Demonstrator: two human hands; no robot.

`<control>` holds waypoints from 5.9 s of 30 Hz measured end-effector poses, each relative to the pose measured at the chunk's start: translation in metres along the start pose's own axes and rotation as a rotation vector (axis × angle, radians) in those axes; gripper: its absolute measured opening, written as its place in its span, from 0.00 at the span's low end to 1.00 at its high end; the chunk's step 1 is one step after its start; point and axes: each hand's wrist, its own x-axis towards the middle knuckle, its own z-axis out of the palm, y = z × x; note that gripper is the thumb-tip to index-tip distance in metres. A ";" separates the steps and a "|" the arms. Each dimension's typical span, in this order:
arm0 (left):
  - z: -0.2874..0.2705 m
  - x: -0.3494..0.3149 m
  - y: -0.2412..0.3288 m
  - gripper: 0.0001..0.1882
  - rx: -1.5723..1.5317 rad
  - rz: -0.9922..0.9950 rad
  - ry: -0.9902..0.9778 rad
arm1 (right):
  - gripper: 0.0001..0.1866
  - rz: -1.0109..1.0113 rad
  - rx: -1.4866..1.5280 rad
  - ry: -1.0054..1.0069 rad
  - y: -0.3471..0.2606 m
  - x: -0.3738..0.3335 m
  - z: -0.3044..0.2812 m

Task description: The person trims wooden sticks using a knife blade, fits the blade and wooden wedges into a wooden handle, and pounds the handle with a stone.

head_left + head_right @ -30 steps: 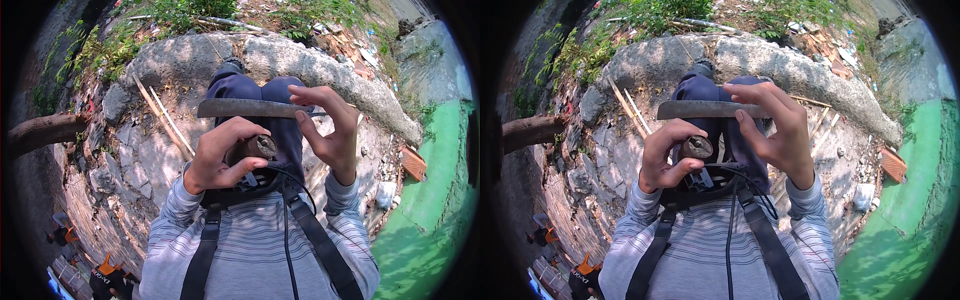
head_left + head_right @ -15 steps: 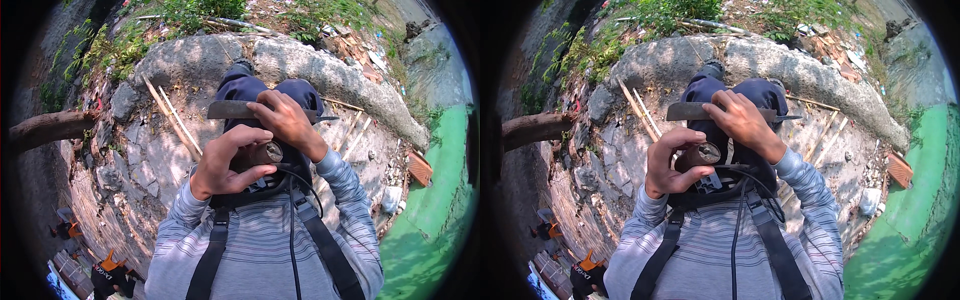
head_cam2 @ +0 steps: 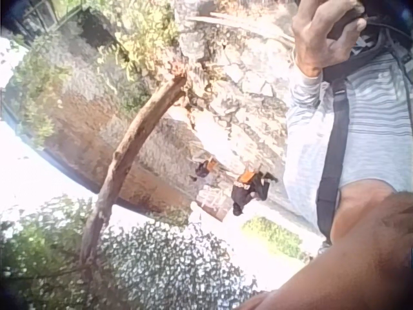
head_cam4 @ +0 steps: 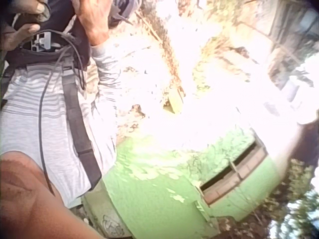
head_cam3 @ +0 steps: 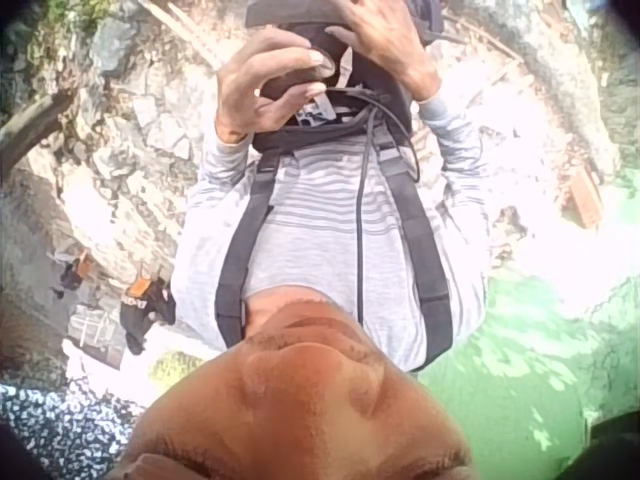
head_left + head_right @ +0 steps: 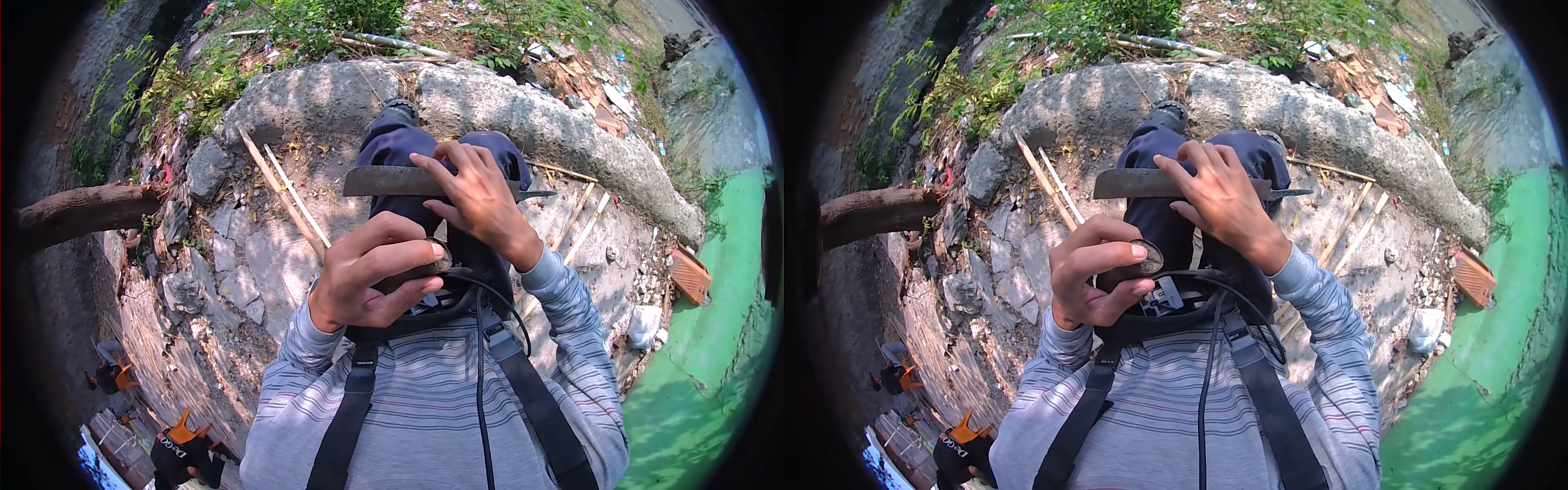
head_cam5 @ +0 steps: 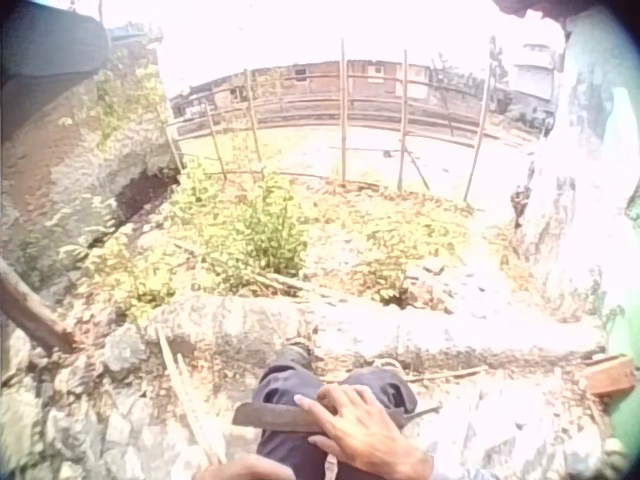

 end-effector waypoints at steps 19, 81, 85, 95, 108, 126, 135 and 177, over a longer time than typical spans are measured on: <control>0.000 -0.002 0.016 0.22 -0.051 -0.005 0.084 | 0.35 -0.047 0.037 -0.028 0.014 -0.005 0.019; 0.008 -0.007 0.009 0.25 -0.058 -0.033 0.089 | 0.13 -0.199 1.491 0.889 -0.042 -0.044 -0.181; 0.008 -0.007 0.009 0.24 -0.062 -0.044 0.091 | 0.16 -0.174 1.430 0.900 -0.043 -0.042 -0.179; 0.008 -0.007 0.008 0.24 -0.060 0.007 0.073 | 0.11 -0.236 1.454 0.918 -0.048 -0.038 -0.176; 0.009 -0.006 0.009 0.25 -0.053 0.002 0.087 | 0.11 -0.212 1.533 0.892 -0.049 -0.039 -0.178; 0.010 -0.004 0.013 0.25 -0.001 0.065 0.106 | 0.11 -0.329 1.404 0.984 -0.047 -0.043 -0.184; 0.008 -0.002 0.014 0.25 -0.003 0.084 0.089 | 0.26 -0.421 1.446 0.379 -0.021 -0.055 -0.206; 0.010 -0.015 0.017 0.28 0.065 -0.140 0.097 | 0.18 -0.184 1.128 0.910 -0.022 -0.038 -0.166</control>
